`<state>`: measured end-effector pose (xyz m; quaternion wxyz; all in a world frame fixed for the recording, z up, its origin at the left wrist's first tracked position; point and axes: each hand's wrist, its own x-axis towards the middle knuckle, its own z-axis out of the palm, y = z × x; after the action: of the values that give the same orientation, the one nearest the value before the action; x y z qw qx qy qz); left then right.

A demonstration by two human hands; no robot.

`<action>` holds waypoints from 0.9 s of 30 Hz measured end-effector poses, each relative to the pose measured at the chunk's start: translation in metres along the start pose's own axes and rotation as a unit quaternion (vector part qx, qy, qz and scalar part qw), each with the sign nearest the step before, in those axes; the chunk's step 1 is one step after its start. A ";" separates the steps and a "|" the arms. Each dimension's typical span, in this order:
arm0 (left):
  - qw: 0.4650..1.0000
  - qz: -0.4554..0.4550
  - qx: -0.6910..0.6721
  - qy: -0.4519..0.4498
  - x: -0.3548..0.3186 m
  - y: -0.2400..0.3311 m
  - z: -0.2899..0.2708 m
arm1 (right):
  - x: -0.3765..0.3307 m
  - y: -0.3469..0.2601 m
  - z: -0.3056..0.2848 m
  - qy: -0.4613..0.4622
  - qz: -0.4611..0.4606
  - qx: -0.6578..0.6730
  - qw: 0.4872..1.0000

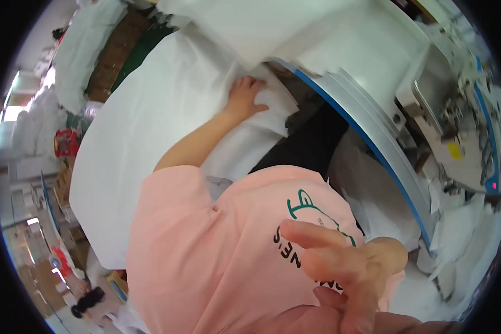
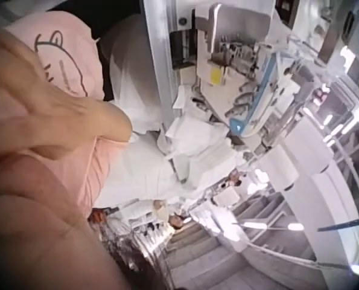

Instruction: Sewing pieces of white fabric together using an industrial sewing machine.

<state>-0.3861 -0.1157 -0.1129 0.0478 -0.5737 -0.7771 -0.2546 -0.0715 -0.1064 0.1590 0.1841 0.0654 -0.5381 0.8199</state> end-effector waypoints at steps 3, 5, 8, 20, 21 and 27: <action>0.991 0.015 -0.107 -0.076 -0.033 -0.071 -0.037 | 0.066 0.001 0.039 -0.145 0.172 -0.062 0.972; 0.988 -0.009 -0.153 -0.029 -0.045 -0.082 -0.060 | 0.083 0.029 0.063 -0.221 0.312 -0.170 0.908; 0.954 -0.118 -0.275 0.018 -0.046 -0.087 -0.072 | 0.073 0.093 0.082 -0.119 -0.091 -0.013 0.989; 0.948 0.204 -0.128 0.210 -0.039 -0.105 -0.145 | 0.123 0.118 0.097 -0.019 -0.195 -0.184 0.963; 0.948 0.219 -0.120 0.198 -0.049 -0.105 -0.155 | 0.120 0.124 0.084 -0.024 -0.190 -0.171 0.966; 0.953 0.209 -0.217 -0.017 -0.075 -0.072 -0.231 | 0.045 0.210 -0.054 0.048 0.169 -0.484 0.857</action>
<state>-0.4768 -0.3000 0.0353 -0.0391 -0.7240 -0.5664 -0.3918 -0.1863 -0.1217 -0.0298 0.0763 -0.1636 -0.8602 0.4769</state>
